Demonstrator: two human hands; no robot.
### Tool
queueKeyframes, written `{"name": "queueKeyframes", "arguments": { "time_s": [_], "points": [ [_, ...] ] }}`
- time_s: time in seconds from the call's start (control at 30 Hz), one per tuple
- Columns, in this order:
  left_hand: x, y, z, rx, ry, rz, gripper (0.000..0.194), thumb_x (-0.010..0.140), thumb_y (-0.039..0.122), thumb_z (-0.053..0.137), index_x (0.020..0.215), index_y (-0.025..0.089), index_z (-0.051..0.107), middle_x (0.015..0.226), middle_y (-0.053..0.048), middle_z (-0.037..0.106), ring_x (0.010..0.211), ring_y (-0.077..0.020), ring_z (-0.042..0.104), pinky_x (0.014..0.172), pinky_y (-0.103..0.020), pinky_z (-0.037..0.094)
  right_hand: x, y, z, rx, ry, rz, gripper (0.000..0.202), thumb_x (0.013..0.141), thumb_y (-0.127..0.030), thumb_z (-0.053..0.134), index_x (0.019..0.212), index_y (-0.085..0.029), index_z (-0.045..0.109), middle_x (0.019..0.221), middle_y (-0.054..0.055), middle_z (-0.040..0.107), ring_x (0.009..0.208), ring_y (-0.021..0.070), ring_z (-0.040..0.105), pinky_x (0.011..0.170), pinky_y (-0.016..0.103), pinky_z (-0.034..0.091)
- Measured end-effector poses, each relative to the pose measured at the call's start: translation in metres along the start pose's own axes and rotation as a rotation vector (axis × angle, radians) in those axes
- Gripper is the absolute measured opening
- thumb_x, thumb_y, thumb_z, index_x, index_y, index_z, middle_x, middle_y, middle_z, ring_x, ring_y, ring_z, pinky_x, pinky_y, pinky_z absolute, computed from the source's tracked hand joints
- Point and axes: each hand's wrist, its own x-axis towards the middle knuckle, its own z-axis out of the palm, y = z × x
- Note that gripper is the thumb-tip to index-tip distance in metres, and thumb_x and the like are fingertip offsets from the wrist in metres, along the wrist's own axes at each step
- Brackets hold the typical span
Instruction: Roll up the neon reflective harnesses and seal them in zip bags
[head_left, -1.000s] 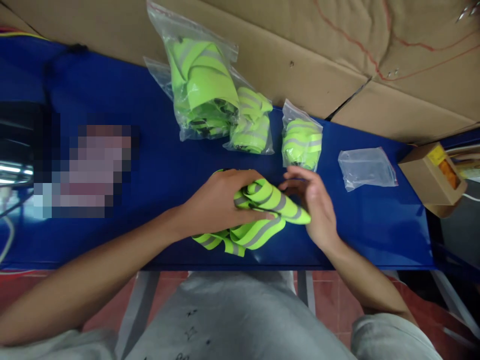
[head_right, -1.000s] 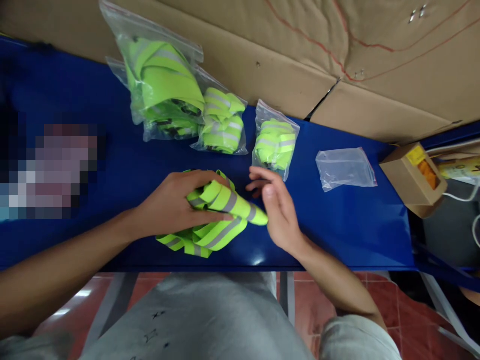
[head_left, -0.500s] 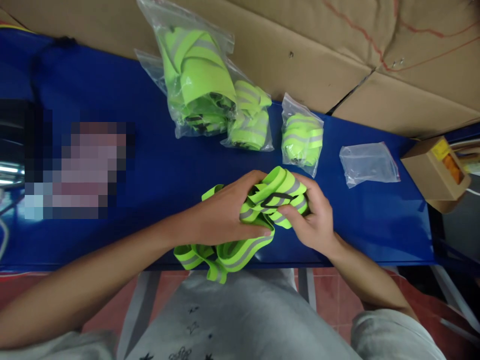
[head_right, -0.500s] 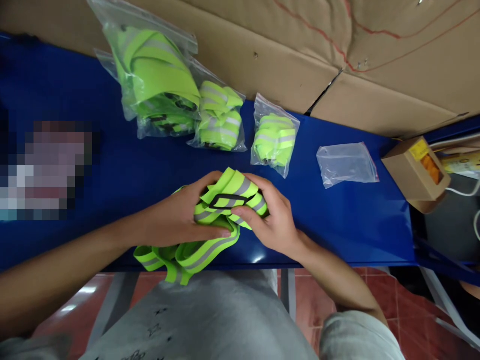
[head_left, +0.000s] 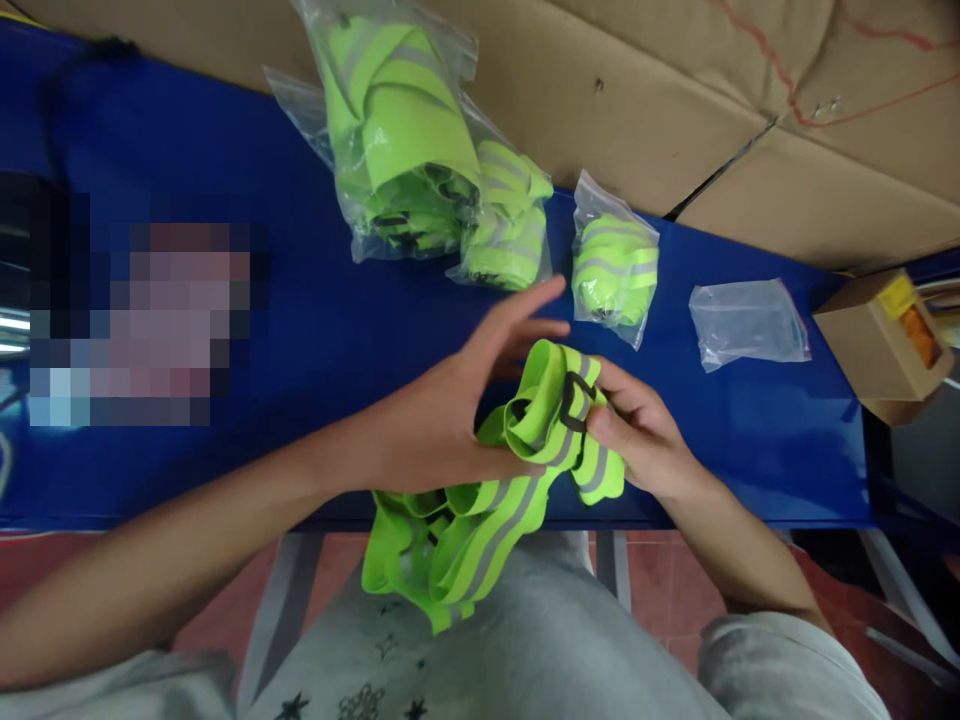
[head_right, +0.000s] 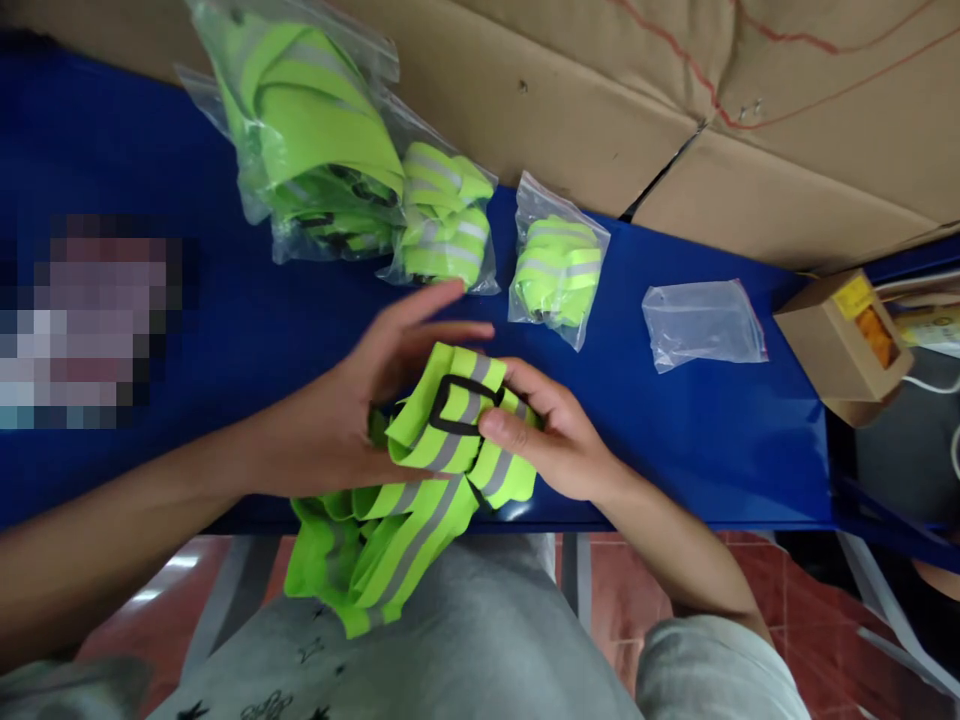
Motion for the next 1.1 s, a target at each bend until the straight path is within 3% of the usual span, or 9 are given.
{"name": "queueKeyframes", "arguments": {
  "time_s": [0.13,0.2,0.33,0.5,0.63,0.73,0.8,0.9,1.1],
  "points": [
    [0.007,-0.010,0.012,-0.077,-0.027,-0.090,0.077,0.079,0.028,0.086,0.145,0.026,0.046,0.121,-0.005,0.069,0.103,-0.0221,0.072,0.090,-0.035,0.061,0.008,-0.006,0.006,0.167,-0.056,0.174,0.055,0.091,-0.057,0.077,0.133,-0.023,0.069,0.116,0.006,0.078,0.098,0.0191,0.077,0.083,0.029,0.065],
    [0.010,-0.015,0.014,-0.066,0.047,-0.080,0.064,0.074,0.029,0.090,0.128,0.024,0.055,0.117,-0.004,0.068,0.107,-0.0222,0.069,0.092,-0.034,0.059,0.013,-0.007,0.007,0.235,-0.064,0.259,0.054,0.089,-0.059,0.078,0.127,-0.021,0.072,0.110,0.006,0.080,0.092,0.0185,0.078,0.079,0.029,0.065],
    [0.013,-0.021,0.014,-0.040,0.098,-0.028,0.073,0.068,0.029,0.095,0.131,0.026,0.057,0.137,-0.007,0.064,0.131,-0.0266,0.061,0.106,-0.036,0.053,0.018,-0.002,0.009,0.238,-0.054,0.339,0.056,0.087,-0.063,0.077,0.122,-0.019,0.075,0.114,0.008,0.080,0.096,0.0202,0.078,0.081,0.030,0.066],
    [0.012,-0.017,0.017,-0.017,0.183,-0.118,0.038,0.075,0.032,0.090,0.103,0.021,0.067,0.121,-0.004,0.074,0.111,-0.0227,0.071,0.098,-0.035,0.054,0.017,0.003,0.009,0.218,0.018,0.330,0.065,0.093,-0.078,0.059,0.123,-0.022,0.073,0.108,0.008,0.080,0.098,0.0219,0.077,0.081,0.033,0.066],
    [0.010,-0.008,0.017,0.108,0.377,-0.195,0.039,0.075,0.046,0.090,0.094,0.021,0.066,0.091,0.001,0.075,0.083,-0.0180,0.068,0.072,-0.028,0.052,0.013,0.001,0.000,0.087,-0.007,0.172,0.088,0.096,-0.089,0.024,0.126,-0.021,0.071,0.107,0.011,0.078,0.098,0.0240,0.077,0.080,0.037,0.067],
    [0.010,-0.005,0.014,0.180,0.443,-0.204,0.039,0.076,0.049,0.088,0.088,0.021,0.064,0.075,0.004,0.068,0.070,-0.0149,0.060,0.061,-0.027,0.045,0.009,0.004,-0.004,-0.209,0.050,-0.070,0.074,0.099,-0.078,0.046,0.150,-0.025,0.054,0.125,0.011,0.072,0.107,0.0246,0.074,0.086,0.041,0.067],
    [0.011,-0.007,0.014,0.109,0.400,-0.219,0.037,0.078,0.049,0.086,0.088,0.020,0.066,0.080,0.002,0.070,0.074,-0.0162,0.063,0.064,-0.027,0.047,0.008,0.006,-0.004,-0.509,0.212,-0.322,0.083,0.093,-0.064,0.071,0.161,-0.031,0.038,0.145,0.013,0.059,0.122,0.0286,0.068,0.096,0.045,0.064],
    [0.013,-0.012,0.015,-0.049,0.304,-0.274,0.036,0.081,0.050,0.084,0.093,0.018,0.071,0.091,-0.001,0.075,0.087,-0.0195,0.069,0.074,-0.029,0.053,0.008,0.008,-0.002,-0.928,0.344,-0.680,0.095,0.083,-0.055,0.085,0.162,-0.034,0.037,0.156,0.014,0.045,0.136,0.0361,0.057,0.108,0.054,0.058],
    [0.016,-0.018,0.014,-0.334,0.011,-0.283,0.046,0.087,0.042,0.078,0.128,0.023,0.067,0.123,-0.004,0.076,0.121,-0.0242,0.069,0.100,-0.035,0.056,0.008,0.006,0.001,-1.211,0.131,-0.702,0.074,0.098,-0.042,0.072,0.161,-0.019,0.042,0.151,0.019,0.053,0.143,0.0346,0.054,0.114,0.050,0.054]
  ]
}}
